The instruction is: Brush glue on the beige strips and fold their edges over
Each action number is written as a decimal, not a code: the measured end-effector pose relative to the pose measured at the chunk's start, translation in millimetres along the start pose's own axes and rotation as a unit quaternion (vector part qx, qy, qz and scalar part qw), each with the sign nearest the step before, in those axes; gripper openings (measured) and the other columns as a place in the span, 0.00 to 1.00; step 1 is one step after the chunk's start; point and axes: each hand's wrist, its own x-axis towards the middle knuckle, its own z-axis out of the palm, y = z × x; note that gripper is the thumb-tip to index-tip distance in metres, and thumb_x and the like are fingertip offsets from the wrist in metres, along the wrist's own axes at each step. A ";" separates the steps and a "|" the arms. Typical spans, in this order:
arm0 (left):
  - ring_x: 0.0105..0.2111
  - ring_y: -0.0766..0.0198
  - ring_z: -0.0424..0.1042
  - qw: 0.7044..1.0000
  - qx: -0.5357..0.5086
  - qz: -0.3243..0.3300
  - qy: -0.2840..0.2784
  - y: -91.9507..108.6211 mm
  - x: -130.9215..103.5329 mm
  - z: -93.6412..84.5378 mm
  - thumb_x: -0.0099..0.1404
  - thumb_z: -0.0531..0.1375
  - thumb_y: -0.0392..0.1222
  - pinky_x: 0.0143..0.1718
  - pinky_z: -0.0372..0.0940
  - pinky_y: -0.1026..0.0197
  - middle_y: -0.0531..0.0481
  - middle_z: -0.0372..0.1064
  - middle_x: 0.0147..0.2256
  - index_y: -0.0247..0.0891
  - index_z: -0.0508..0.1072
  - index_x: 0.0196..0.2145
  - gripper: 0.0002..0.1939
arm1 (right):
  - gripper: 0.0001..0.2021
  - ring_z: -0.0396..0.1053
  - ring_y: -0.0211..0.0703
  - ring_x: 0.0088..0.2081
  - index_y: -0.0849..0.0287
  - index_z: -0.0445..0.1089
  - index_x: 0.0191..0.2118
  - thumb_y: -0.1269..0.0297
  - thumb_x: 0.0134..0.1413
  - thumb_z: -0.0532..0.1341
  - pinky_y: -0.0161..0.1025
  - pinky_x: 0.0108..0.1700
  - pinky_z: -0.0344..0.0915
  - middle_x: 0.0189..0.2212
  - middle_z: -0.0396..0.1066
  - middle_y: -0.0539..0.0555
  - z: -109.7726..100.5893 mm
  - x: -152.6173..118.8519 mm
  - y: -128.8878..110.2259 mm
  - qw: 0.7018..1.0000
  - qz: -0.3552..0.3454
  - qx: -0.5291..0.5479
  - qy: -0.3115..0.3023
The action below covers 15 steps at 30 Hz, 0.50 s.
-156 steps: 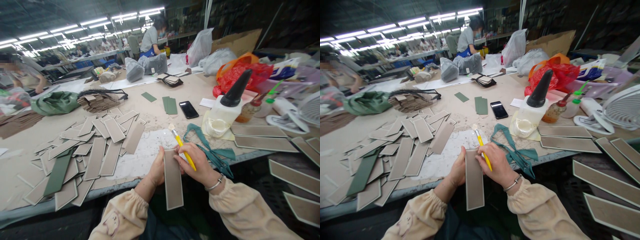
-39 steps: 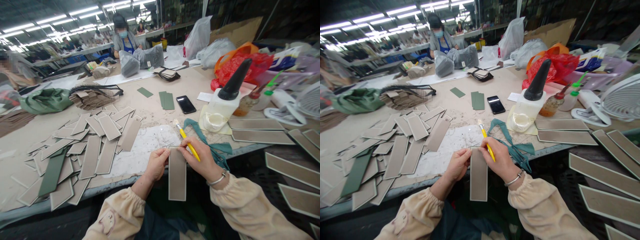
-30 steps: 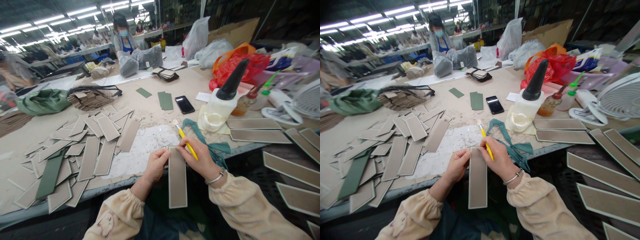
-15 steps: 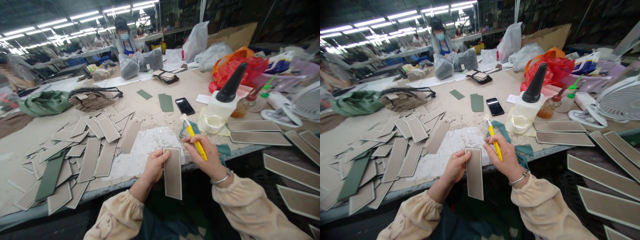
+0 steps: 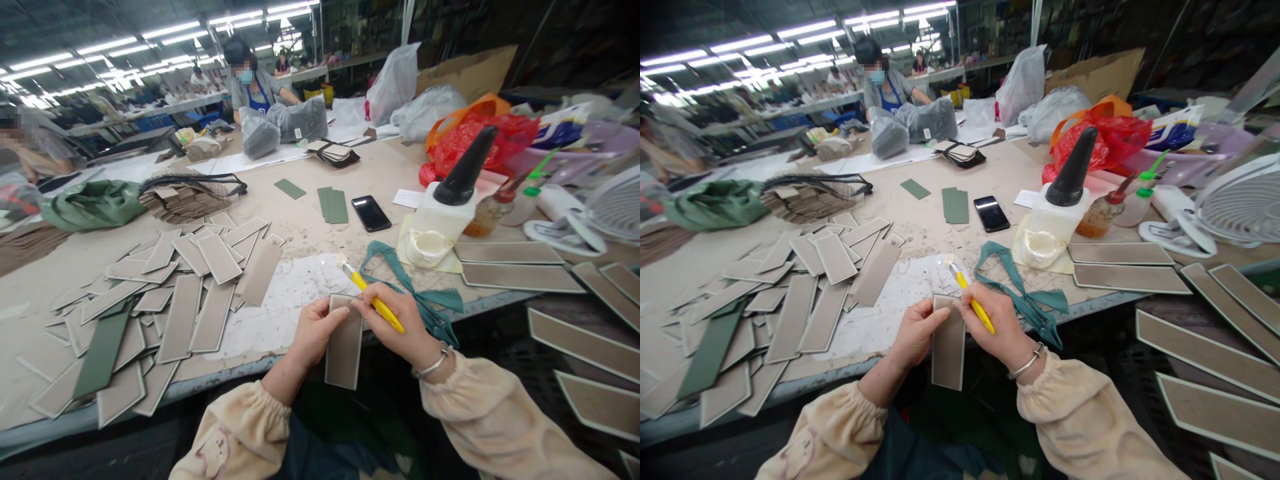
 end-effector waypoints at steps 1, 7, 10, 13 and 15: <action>0.29 0.65 0.70 1.000 0.011 -0.002 -0.001 -0.7 -0.1 -0.8 0.54 0.68 0.49 0.33 0.64 0.64 0.49 0.75 0.31 0.34 0.77 0.37 0.17 | 0.06 0.66 0.36 0.29 0.55 0.61 0.31 0.67 0.59 0.59 0.34 0.35 0.62 0.28 0.67 0.47 0.2 0.0 0.4 1.000 -0.002 0.001 0.001; 0.26 0.66 0.68 0.999 0.031 -0.019 -0.018 0.9 -1.1 -3.1 0.55 0.67 0.51 0.30 0.61 0.65 0.49 0.74 0.28 0.33 0.78 0.36 0.18 | 0.05 0.67 0.38 0.31 0.55 0.60 0.35 0.64 0.59 0.59 0.35 0.35 0.63 0.30 0.67 0.49 1.4 0.3 4.6 1.000 -0.010 -0.009 -0.012; 0.25 0.67 0.68 0.997 0.046 -0.039 -0.037 4.0 -1.6 -2.7 0.55 0.67 0.51 0.28 0.60 0.66 0.49 0.73 0.28 0.32 0.78 0.34 0.17 | 0.08 0.67 0.38 0.30 0.55 0.61 0.36 0.61 0.57 0.61 0.35 0.34 0.64 0.30 0.68 0.48 2.5 -0.1 4.2 0.999 -0.014 -0.008 -0.037; 0.25 0.67 0.69 0.995 0.020 -0.079 -0.054 7.6 -2.0 -4.2 0.53 0.68 0.52 0.28 0.61 0.65 0.49 0.73 0.28 0.33 0.77 0.34 0.18 | 0.07 0.66 0.37 0.28 0.55 0.62 0.33 0.61 0.58 0.60 0.33 0.32 0.63 0.27 0.66 0.47 2.8 1.2 5.1 1.000 0.022 -0.008 0.002; 0.25 0.66 0.70 0.989 0.003 -0.118 -0.084 10.4 -2.4 -7.0 0.52 0.69 0.53 0.28 0.62 0.65 0.48 0.74 0.29 0.34 0.77 0.37 0.21 | 0.07 0.66 0.37 0.27 0.55 0.62 0.32 0.60 0.57 0.60 0.33 0.30 0.63 0.26 0.66 0.46 0.1 4.6 8.8 0.997 0.055 -0.022 0.058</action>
